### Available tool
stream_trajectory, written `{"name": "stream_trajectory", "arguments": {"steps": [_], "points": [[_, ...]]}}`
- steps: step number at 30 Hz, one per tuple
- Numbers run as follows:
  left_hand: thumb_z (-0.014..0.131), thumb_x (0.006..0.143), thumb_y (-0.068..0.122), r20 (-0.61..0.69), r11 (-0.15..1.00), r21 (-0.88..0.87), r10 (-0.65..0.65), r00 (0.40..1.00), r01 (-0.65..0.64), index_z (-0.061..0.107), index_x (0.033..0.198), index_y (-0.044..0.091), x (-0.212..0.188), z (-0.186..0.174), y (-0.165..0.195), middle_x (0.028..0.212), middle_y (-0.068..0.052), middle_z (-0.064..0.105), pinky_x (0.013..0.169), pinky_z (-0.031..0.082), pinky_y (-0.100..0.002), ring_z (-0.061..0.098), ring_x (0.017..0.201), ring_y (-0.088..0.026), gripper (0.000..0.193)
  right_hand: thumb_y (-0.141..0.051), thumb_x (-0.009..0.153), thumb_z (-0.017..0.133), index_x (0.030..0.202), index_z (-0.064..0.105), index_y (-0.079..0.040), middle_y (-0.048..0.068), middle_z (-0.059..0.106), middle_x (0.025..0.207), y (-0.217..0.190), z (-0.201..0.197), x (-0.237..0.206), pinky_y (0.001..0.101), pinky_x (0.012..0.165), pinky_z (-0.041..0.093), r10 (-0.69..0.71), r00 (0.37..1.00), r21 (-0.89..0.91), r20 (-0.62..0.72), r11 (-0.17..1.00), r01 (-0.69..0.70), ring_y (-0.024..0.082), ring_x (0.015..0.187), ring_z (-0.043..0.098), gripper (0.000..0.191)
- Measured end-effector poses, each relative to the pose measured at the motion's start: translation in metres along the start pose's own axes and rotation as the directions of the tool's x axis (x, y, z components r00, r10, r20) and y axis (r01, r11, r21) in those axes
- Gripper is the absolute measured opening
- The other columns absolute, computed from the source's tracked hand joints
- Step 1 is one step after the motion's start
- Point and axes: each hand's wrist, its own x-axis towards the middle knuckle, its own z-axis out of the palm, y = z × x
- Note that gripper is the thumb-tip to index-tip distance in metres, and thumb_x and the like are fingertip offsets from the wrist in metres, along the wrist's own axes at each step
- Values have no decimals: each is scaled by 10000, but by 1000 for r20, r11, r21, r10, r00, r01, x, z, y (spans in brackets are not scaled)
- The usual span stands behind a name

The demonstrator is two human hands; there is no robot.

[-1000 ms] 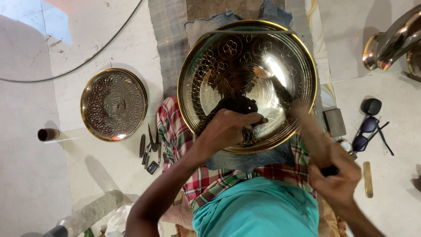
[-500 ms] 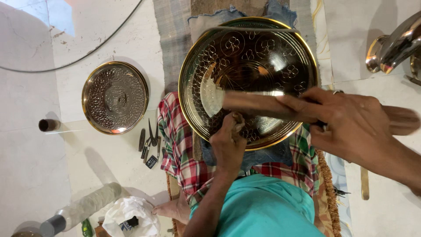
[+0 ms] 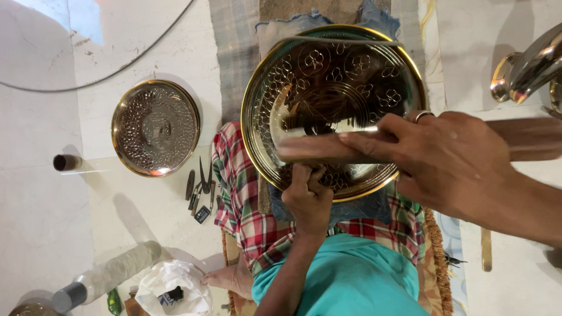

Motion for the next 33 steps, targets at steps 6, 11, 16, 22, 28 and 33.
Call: {"name": "stream_trajectory", "arguments": {"steps": [6,11,16,22,28,33], "points": [[514,782,-127,-26,994,-54,91,996,-92,604,1220,-27,-3,-1,-3,969,-169,745,741,652,-341,793,915,-267,458,-136,788,660,1601,375,-400,-41,657,1184,6,10,-2,291,487,496,31,996,-61,89,998,-25,123,618,639,901],[470,858,-134,-41,991,-85,101,994,-104,622,1183,6,-2,1,-2,1014,-147,756,842,685,-324,807,971,-234,385,-122,676,686,1543,503,-329,-25,692,1162,15,21,-8,337,472,511,72,991,252,-114,967,-41,150,616,665,910],[536,805,-120,24,997,-39,73,997,-72,615,1225,-3,0,-2,-5,933,-149,764,721,651,-324,800,899,-225,443,-156,735,734,1547,515,-342,-8,676,1201,18,39,-15,346,490,551,81,994,166,-68,984,-69,167,625,680,862],[613,770,-94,278,968,27,233,932,-250,630,1224,59,19,-9,-24,931,-131,781,731,634,-345,789,859,-244,478,-126,791,727,1588,440,-299,-5,679,1074,15,76,-38,256,574,525,318,934,636,-162,758,-148,131,661,643,864],[645,769,-77,589,934,-51,313,745,-353,628,1214,115,52,-15,-38,906,-111,780,712,641,-318,802,880,-221,485,21,713,694,1503,517,-277,117,695,1244,0,124,-60,238,485,518,407,850,794,-334,607,22,113,692,635,862],[559,757,-148,583,917,-177,390,713,-357,606,1250,101,64,-22,-35,1007,-121,778,734,660,-304,795,938,-230,554,82,719,701,1510,577,-157,99,700,1178,-15,166,-79,208,669,496,539,787,878,-299,479,6,81,824,604,835]]}}
